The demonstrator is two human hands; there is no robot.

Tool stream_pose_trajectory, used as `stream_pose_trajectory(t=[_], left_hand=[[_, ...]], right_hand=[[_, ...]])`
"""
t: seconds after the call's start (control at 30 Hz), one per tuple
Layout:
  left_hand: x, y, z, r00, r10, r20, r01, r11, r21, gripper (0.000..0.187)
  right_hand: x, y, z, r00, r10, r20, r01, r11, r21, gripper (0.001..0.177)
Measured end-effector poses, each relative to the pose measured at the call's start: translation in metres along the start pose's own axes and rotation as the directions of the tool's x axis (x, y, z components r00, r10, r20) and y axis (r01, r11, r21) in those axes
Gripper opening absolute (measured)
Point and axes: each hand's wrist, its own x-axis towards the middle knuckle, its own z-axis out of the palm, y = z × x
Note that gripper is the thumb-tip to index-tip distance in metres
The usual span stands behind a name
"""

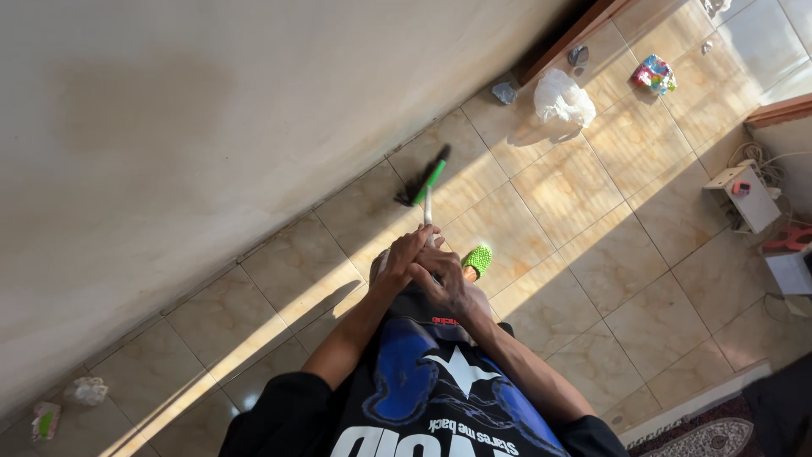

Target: The person sweeps debris across the tiled floor using a broom and then uses a dustpan to collect it.

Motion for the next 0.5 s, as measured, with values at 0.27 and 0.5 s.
stream_pose_trajectory(t=[0.27, 0.5], left_hand=[[0.025, -0.030, 0.027, 0.999, 0.022, -0.040, -0.018, 0.994, 0.107, 0.036], [-0.023, 0.000, -0.008, 0.998, -0.025, -0.064, 0.025, 1.000, 0.008, 0.030]], right_hand=[[-0.007, 0.047, -0.005, 0.969, 0.173, 0.179, -0.145, 0.977, -0.157, 0.027], [0.008, -0.001, 0.025, 0.957, 0.093, 0.276, -0.079, 0.995, -0.061, 0.029]])
